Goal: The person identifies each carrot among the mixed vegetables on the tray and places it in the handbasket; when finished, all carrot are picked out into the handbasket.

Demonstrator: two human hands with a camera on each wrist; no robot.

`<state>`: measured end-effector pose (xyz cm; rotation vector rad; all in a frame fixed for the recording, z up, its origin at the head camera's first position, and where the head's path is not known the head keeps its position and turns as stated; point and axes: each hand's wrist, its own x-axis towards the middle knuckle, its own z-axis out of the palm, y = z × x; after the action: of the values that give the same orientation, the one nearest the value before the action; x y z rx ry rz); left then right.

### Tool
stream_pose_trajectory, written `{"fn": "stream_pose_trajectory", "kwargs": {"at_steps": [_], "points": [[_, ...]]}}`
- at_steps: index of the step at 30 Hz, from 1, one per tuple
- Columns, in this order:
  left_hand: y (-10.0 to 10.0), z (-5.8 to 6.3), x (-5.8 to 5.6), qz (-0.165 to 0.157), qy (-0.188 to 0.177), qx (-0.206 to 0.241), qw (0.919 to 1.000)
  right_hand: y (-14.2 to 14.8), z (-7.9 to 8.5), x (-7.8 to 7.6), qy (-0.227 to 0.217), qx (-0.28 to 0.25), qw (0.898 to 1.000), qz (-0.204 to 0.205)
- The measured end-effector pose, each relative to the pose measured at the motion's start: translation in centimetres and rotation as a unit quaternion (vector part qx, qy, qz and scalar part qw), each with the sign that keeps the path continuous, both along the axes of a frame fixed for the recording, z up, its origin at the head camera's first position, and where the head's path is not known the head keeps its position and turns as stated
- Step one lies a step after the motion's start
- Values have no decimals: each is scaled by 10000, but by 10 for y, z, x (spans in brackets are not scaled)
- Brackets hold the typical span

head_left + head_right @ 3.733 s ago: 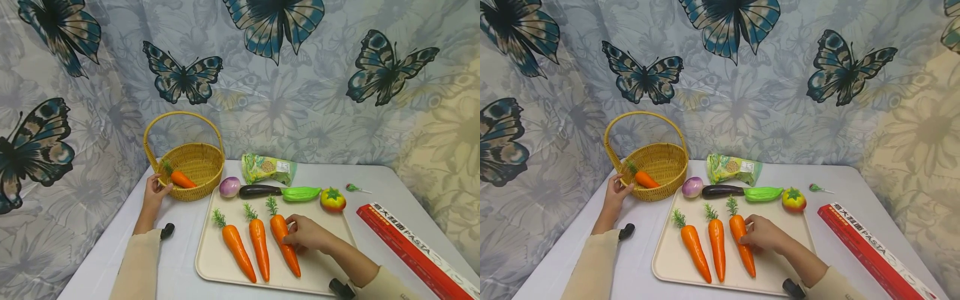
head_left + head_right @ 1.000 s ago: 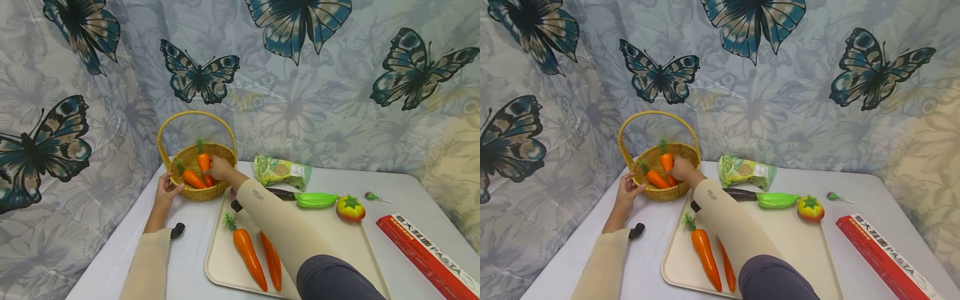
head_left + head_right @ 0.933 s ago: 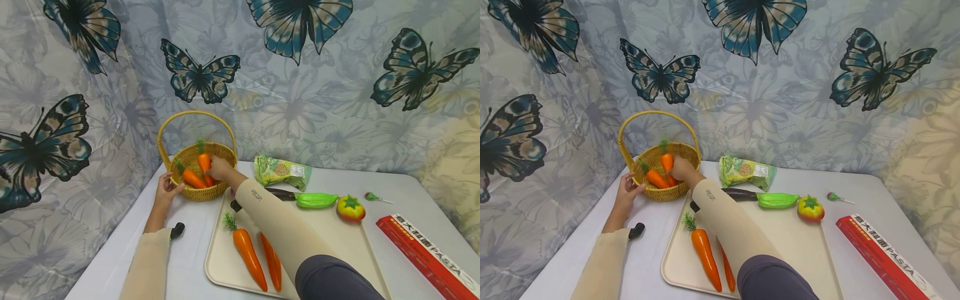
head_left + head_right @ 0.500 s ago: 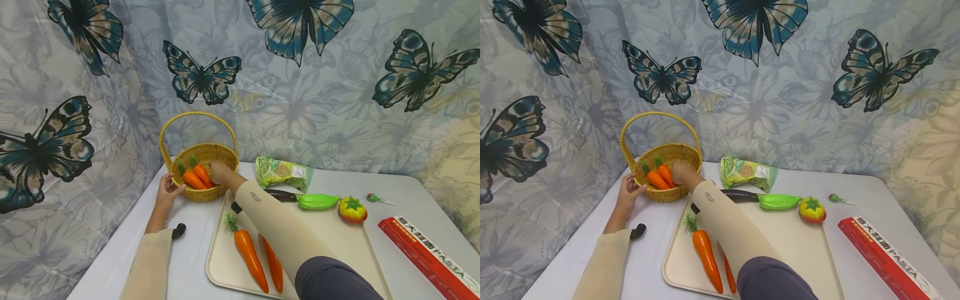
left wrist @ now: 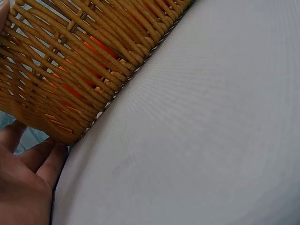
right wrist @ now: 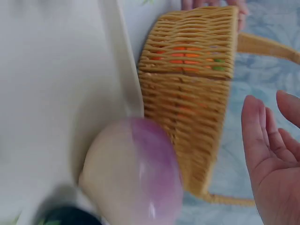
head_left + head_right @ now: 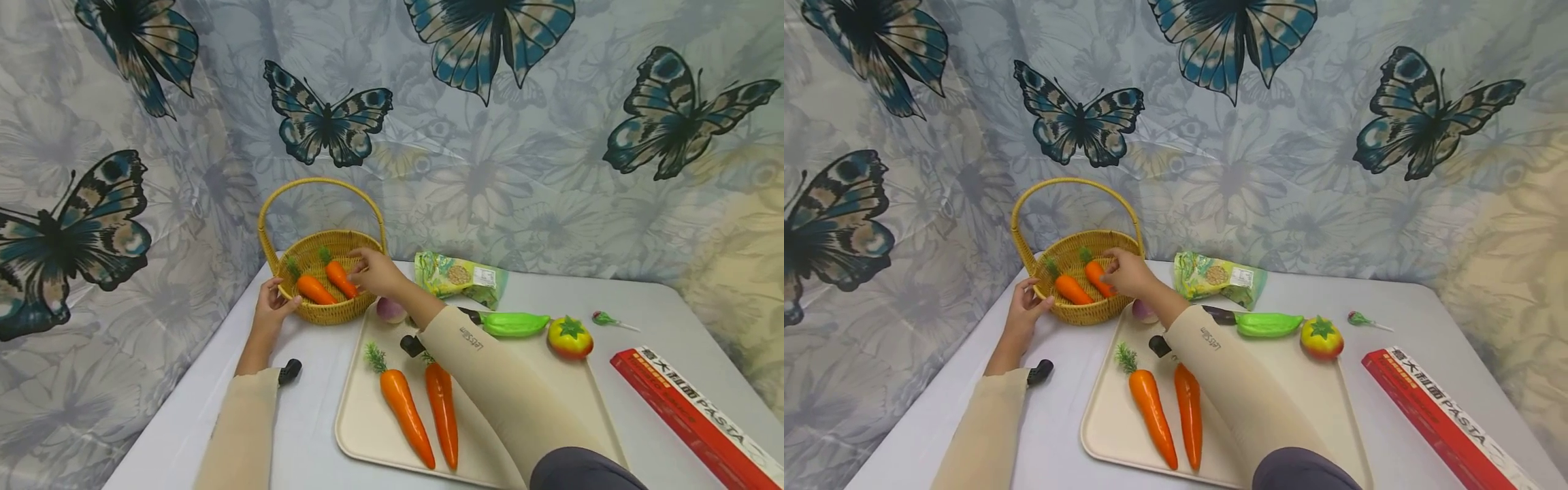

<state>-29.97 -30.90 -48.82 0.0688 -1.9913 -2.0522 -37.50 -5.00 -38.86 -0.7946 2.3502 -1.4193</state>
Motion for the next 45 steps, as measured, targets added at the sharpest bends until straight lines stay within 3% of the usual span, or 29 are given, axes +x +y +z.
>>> {"fn": "stream_pose_trajectory", "kwargs": {"at_steps": [7, 15, 20, 25, 34, 41, 45], "points": [[2, -1, -2, 17, -19, -89, 10000, 44, 8, 20, 110, -354, 9991, -181], [9, 20, 6, -155, 90, 169, 9997, 93, 8, 45, -118, -491, 9984, -242], [11, 25, 8, -172, 108, 103, 9997, 114, 7, 64, -250, -552, 9974, -400], [9, 22, 7, -126, 69, 132, 9998, 125, 2, 83, -391, -637, 9958, -534], [-2, -1, -2, -60, -25, 13, 10000, 145, -15, 115, -560, -816, 9924, -737], [-2, -2, -1, -9, 7, -110, 9999, 159, -26, 134, -675, -672, 9914, -902], [1, 0, 1, -44, -13, 8, 10000, 169, -33, 145, -959, -618, 9905, -769]]}}
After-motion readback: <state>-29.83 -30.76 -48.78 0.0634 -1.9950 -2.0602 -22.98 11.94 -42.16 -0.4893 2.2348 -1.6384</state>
